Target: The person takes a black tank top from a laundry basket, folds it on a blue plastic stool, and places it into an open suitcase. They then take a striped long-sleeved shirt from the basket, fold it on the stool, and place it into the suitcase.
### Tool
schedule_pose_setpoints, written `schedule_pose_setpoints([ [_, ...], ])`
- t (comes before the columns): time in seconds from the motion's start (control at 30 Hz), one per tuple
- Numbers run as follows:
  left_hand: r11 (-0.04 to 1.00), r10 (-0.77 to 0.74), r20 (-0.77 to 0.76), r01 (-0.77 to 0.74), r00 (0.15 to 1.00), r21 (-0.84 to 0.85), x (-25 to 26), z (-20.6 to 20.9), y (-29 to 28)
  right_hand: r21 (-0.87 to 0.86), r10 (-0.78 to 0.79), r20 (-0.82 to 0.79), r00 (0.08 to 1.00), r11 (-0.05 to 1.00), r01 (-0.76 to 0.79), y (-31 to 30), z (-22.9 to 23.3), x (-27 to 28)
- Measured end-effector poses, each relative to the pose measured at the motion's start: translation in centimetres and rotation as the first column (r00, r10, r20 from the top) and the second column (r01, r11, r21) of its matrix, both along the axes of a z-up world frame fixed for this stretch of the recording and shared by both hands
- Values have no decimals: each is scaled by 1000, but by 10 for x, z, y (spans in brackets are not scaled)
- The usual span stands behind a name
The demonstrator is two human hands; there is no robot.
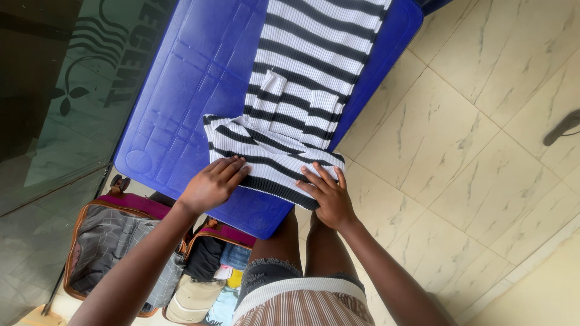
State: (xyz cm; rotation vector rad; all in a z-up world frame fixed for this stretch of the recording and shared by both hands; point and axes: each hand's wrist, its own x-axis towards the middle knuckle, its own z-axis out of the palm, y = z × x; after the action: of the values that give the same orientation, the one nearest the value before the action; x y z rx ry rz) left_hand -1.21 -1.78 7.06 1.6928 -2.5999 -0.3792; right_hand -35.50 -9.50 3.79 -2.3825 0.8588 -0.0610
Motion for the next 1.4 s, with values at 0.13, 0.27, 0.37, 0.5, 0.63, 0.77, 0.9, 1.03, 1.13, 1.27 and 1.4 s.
schedule_pose_setpoints([
  [0.13,874,195,-182,-86,964,478,8,62,-12,459,-88,50,995,887,55,-12,34,-16],
  [0.27,577,706,-313,-260,635,774,20,71,-37,920,-621,161,767,376,111,-22,23,-22],
  [0.37,597,791,-600,-364,118,715,24,29,-58,980,-835,46,548,145,138,-42,8,-3],
  [0.5,427,904,-320,-559,284,711,10,-10,-55,961,-874,121,471,222,166,-49,15,10],
  [0.63,299,953,-227,-725,199,620,-20,-2,-26,766,-785,95,612,450,459,-33,13,12],
  [0.77,703,650,-265,-696,713,-147,-31,5,-13,196,-637,266,723,771,606,-30,13,18],
  [0.9,977,161,-157,-180,974,-115,-40,-7,-5,-180,-88,198,976,976,124,-10,25,18],
  [1.03,992,104,67,-99,992,-77,-33,-19,-6,-274,-16,-31,999,962,7,-12,4,20],
  [1.13,992,88,77,-81,993,-95,-23,-8,-19,-341,-22,-98,995,940,-13,-30,8,12],
  [1.27,938,259,-193,-198,946,285,-17,53,-28,87,-10,-43,999,996,13,-57,59,-1],
  [1.4,693,420,-144,-214,896,688,1,118,-58,575,-179,61,982,810,113,-93,98,-1],
])
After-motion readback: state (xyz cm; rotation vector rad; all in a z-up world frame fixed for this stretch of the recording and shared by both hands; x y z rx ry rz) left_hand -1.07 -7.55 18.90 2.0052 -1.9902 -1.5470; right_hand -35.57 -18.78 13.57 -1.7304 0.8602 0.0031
